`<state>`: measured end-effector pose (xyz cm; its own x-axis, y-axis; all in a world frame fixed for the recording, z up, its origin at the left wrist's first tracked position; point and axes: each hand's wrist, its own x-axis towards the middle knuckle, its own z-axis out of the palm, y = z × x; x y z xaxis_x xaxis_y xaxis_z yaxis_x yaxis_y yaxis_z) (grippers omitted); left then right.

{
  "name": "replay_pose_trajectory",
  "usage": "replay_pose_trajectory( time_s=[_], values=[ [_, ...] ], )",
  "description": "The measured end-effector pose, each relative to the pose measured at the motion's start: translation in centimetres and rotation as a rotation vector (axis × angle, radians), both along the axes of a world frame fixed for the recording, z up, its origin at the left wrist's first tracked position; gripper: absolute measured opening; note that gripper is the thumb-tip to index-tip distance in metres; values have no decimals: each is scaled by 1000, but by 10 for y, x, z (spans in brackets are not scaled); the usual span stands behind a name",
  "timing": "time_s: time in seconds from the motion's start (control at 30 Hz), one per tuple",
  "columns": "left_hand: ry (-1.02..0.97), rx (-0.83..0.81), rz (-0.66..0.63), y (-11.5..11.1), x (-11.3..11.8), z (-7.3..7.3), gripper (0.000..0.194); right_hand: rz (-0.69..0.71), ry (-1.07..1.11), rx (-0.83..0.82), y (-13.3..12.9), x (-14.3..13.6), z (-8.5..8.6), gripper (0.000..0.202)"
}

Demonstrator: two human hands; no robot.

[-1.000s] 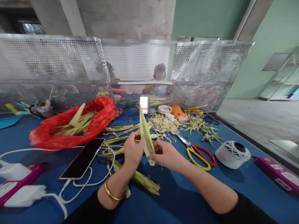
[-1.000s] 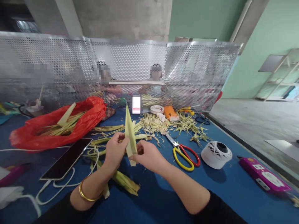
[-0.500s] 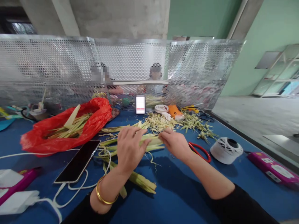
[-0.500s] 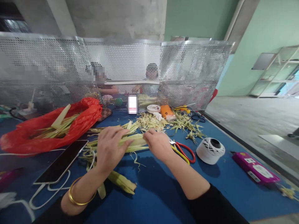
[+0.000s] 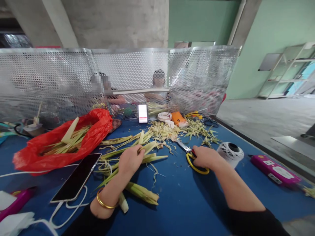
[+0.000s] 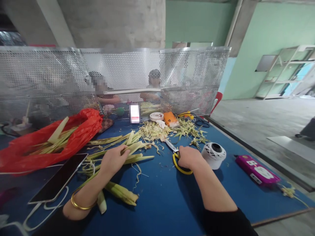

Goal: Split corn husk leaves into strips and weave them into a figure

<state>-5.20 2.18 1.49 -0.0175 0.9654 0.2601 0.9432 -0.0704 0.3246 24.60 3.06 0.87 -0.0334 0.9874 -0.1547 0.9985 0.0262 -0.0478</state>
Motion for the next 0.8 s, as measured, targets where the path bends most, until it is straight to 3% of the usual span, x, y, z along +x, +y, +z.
replay_pose_trajectory(
  time_s=[0.13, 0.3, 0.37, 0.43, 0.53, 0.6, 0.67, 0.8],
  values=[
    [-23, -2, -9, 3, -2, -3, 25, -16, 31, 24, 1, -4, -7, 32],
    [-41, 16, -3, 4, -4, -3, 29, -29, 122, 114, 0, 7, -2, 47],
    [-37, 25, 7, 6, -5, -3, 30, 16, 333, 125, -1, 14, 2, 46],
    [-37, 34, 18, 9, -6, -1, 29, 21, 691, 51, -3, 17, 6, 46],
    [-34, 65, 33, 17, -4, 6, 28, -99, 1217, -104, -7, 8, 9, 56],
    [-29, 84, 26, 23, 1, 14, 29, -139, 1435, -98, -8, -5, 8, 56],
    [-34, 103, 16, 28, 10, 23, 30, -150, 1528, -93, -9, -17, 7, 53],
    [-85, 129, -13, 37, 30, 31, 28, -60, 1471, -97, -12, -31, 8, 54]
  ],
)
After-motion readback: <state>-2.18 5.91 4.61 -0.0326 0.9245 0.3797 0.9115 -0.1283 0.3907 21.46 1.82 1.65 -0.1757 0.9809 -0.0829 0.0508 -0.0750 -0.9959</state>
